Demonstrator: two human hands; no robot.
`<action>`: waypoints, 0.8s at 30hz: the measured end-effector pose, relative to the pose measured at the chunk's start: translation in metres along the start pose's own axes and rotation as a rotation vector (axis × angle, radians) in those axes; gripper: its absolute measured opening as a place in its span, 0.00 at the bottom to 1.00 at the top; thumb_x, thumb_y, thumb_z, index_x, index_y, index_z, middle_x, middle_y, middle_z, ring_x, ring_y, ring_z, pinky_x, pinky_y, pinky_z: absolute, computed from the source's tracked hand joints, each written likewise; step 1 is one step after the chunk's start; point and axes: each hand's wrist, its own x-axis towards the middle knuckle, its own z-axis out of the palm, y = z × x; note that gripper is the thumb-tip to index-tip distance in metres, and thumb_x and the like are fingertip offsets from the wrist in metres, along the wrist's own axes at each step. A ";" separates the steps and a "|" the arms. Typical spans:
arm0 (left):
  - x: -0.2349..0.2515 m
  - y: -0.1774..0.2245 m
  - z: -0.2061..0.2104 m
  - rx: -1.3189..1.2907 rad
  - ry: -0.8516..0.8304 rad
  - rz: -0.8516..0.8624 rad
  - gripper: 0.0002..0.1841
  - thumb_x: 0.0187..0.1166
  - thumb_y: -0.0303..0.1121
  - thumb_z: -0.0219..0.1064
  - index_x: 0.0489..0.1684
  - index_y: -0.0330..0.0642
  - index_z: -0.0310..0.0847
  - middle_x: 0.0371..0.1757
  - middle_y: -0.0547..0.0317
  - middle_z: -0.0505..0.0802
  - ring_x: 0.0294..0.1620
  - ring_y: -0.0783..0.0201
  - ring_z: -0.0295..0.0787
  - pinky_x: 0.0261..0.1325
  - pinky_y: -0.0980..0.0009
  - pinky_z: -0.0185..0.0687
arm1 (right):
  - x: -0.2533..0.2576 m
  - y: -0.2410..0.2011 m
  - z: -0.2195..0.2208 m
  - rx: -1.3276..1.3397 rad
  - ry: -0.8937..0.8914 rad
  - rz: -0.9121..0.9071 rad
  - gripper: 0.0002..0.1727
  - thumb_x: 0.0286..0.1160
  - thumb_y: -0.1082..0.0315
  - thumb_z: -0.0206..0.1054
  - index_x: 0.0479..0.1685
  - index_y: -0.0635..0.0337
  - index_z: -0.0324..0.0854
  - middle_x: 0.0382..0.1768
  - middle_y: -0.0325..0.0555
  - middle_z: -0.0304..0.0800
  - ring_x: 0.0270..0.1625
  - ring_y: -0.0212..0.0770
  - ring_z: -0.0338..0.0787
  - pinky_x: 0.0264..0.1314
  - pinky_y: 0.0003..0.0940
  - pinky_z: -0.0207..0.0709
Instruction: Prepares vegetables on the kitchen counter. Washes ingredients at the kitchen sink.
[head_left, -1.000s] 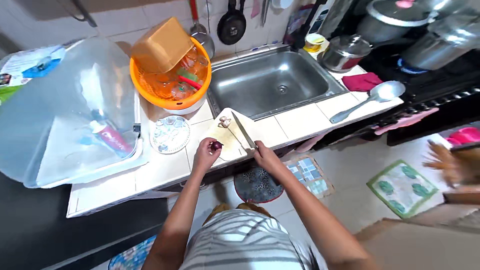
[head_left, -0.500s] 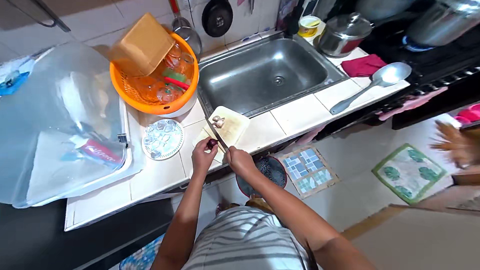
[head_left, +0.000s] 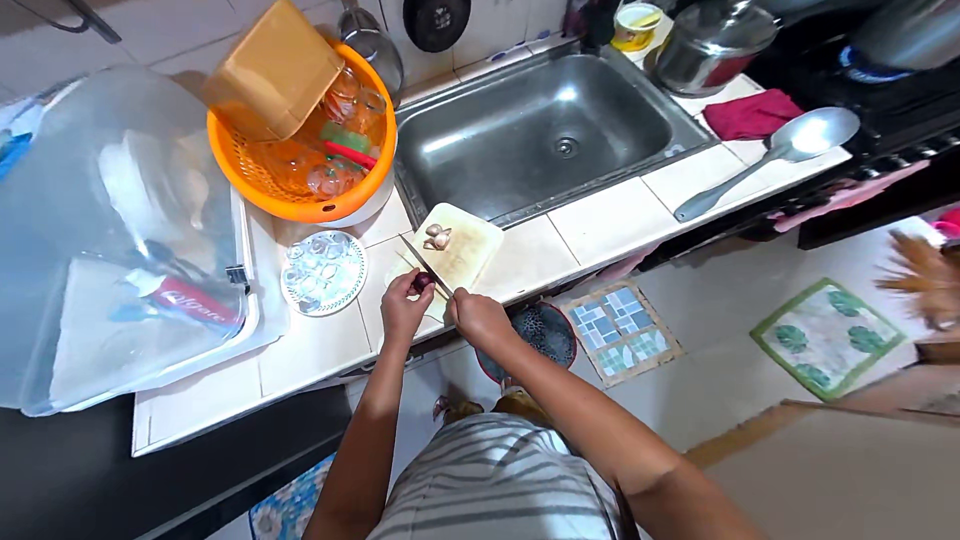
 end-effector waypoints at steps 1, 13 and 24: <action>0.000 0.000 0.000 -0.002 -0.003 -0.004 0.21 0.74 0.29 0.75 0.63 0.25 0.85 0.55 0.35 0.92 0.50 0.51 0.91 0.59 0.58 0.85 | 0.000 -0.001 -0.001 -0.006 -0.002 0.001 0.24 0.95 0.60 0.42 0.64 0.69 0.79 0.55 0.68 0.90 0.66 0.65 0.88 0.65 0.62 0.77; 0.004 -0.001 0.002 -0.016 -0.014 -0.020 0.21 0.74 0.29 0.74 0.63 0.25 0.85 0.54 0.36 0.93 0.50 0.51 0.92 0.59 0.57 0.85 | 0.011 -0.011 -0.012 -0.041 -0.095 0.019 0.24 0.95 0.61 0.41 0.66 0.69 0.77 0.58 0.67 0.88 0.67 0.64 0.88 0.66 0.61 0.77; 0.004 0.002 0.005 -0.009 0.017 -0.032 0.21 0.73 0.28 0.75 0.62 0.25 0.85 0.53 0.36 0.93 0.48 0.52 0.92 0.57 0.59 0.86 | 0.021 -0.020 -0.013 -0.020 -0.082 0.020 0.23 0.96 0.61 0.42 0.65 0.68 0.77 0.57 0.66 0.89 0.66 0.63 0.88 0.65 0.61 0.77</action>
